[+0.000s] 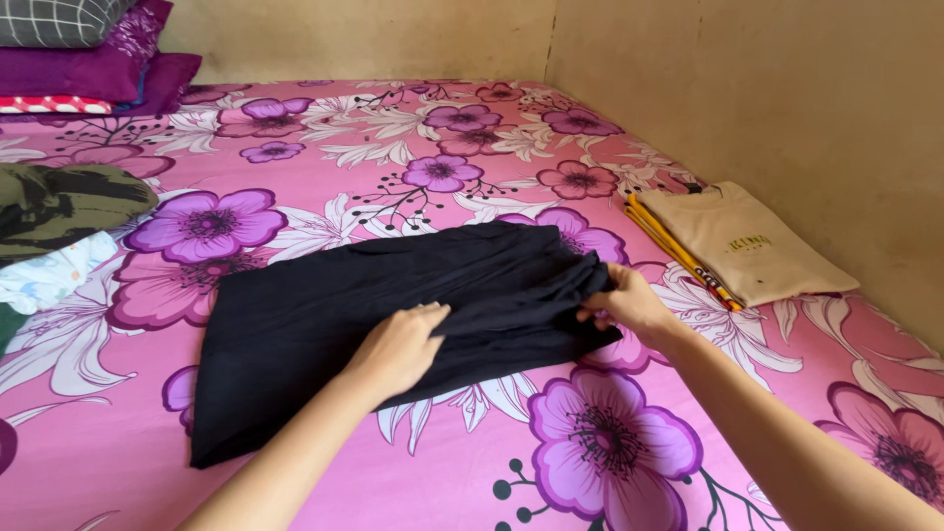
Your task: The person folds a pair of black trousers on a bed, smoothing and aligning the fabric by hand before folding it over repeatedly into a compact rectangle and setting it aside. They then pick up a camouflage-patterned garment from a pile of unfolded clothes and begin spreading it out to fold.
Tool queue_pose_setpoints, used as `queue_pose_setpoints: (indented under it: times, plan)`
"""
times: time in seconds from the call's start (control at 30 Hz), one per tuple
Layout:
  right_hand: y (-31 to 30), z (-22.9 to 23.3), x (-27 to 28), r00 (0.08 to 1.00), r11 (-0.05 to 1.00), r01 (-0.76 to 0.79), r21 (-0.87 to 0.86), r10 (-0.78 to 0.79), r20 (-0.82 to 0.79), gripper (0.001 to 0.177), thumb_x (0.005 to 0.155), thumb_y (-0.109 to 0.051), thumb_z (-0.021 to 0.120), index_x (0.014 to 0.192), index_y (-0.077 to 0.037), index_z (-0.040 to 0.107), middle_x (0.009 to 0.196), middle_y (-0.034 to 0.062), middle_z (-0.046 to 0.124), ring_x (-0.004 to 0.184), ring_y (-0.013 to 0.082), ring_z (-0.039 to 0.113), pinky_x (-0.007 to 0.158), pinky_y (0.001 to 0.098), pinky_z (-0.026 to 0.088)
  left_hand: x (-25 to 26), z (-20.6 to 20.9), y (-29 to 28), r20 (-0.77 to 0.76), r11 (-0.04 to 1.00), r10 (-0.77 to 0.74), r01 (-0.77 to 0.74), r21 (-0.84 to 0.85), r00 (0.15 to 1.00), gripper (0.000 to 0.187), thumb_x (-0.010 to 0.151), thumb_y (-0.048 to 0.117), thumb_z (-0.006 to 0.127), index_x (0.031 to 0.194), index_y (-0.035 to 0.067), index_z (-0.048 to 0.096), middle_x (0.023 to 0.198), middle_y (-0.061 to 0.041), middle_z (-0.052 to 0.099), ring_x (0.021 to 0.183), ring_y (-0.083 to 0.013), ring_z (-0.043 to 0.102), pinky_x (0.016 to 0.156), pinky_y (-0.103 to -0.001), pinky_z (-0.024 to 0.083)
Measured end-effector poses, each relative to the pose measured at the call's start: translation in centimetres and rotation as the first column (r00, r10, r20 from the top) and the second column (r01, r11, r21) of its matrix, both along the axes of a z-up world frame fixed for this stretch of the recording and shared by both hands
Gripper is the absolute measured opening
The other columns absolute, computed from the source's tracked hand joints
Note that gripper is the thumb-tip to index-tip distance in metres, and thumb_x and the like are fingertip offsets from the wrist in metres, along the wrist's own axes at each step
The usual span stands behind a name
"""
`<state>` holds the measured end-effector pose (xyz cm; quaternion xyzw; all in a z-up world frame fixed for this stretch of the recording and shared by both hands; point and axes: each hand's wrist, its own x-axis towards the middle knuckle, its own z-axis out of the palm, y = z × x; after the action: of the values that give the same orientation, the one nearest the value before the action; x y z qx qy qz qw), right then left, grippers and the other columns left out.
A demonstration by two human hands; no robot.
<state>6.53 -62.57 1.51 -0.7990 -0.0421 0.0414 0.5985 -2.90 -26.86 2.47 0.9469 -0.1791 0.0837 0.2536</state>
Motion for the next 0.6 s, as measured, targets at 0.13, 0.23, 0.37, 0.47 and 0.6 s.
queue_pose_setpoints:
  times: [0.13, 0.23, 0.37, 0.47, 0.6]
  plan:
    - [1.3, 1.4, -2.2, 0.997, 0.964, 0.021, -0.265, -0.002, 0.074, 0.05, 0.072, 0.007, 0.074, 0.12, -0.002, 0.061, 0.096, 0.0068, 0.074, 0.074, 0.0154, 0.074, 0.056, 0.0323, 0.061, -0.9, -1.7, 0.8, 0.136, 0.989, -0.099, 0.083, 0.119, 0.986, 0.045, 0.094, 0.017, 0.062, 0.137, 0.004, 0.058, 0.147, -0.015, 0.053, 0.141, -0.0296, 0.045, 0.11, -0.04, 0.041]
    - [2.4, 2.5, -3.6, 0.988, 0.93, 0.017, -0.366, 0.04, 0.148, 0.065, 0.069, 0.007, 0.078, 0.128, -0.005, 0.056, 0.093, 0.0072, 0.071, 0.071, 0.016, 0.07, 0.059, 0.0325, 0.062, -0.7, -2.7, 0.8, 0.171, 0.991, -0.102, 0.084, 0.108, 0.98, 0.045, 0.095, 0.017, 0.062, 0.137, 0.004, 0.059, 0.148, -0.015, 0.053, 0.142, -0.0293, 0.044, 0.113, -0.039, 0.04]
    - [2.9, 2.9, -3.7, 0.99, 0.848, -0.018, -0.529, 0.09, 0.11, 0.066, 0.069, 0.005, 0.082, 0.127, -0.003, 0.051, 0.086, 0.011, 0.07, 0.065, 0.0208, 0.07, 0.058, 0.0335, 0.057, -0.4, -2.9, 0.7, 0.16, 0.995, -0.069, 0.057, 0.079, 0.985, 0.044, 0.095, 0.017, 0.061, 0.138, 0.005, 0.059, 0.148, -0.014, 0.054, 0.141, -0.0294, 0.045, 0.112, -0.039, 0.041]
    - [2.3, 2.1, -2.4, 0.988, 0.872, -0.035, -0.488, 0.104, 0.115, 0.059, 0.069, 0.005, 0.082, 0.121, -0.001, 0.054, 0.083, 0.011, 0.069, 0.063, 0.0202, 0.068, 0.057, 0.0332, 0.056, -0.4, -2.7, 0.5, 0.168, 0.996, -0.068, 0.056, 0.076, 0.983, 0.045, 0.095, 0.017, 0.06, 0.138, 0.005, 0.058, 0.147, -0.013, 0.055, 0.14, -0.0295, 0.047, 0.111, -0.04, 0.041]
    - [1.1, 0.7, -0.3, 0.983, 0.965, -0.035, -0.261, 0.081, 0.165, 0.046, 0.069, 0.008, 0.08, 0.11, 0.004, 0.06, 0.081, 0.0091, 0.069, 0.064, 0.0157, 0.067, 0.06, 0.0306, 0.057, -0.9, -2.2, 0.5, 0.218, 0.996, -0.078, 0.068, 0.053, 0.973, 0.047, 0.095, 0.016, 0.06, 0.141, 0.005, 0.056, 0.145, -0.014, 0.057, 0.137, -0.0307, 0.05, 0.111, -0.04, 0.042]
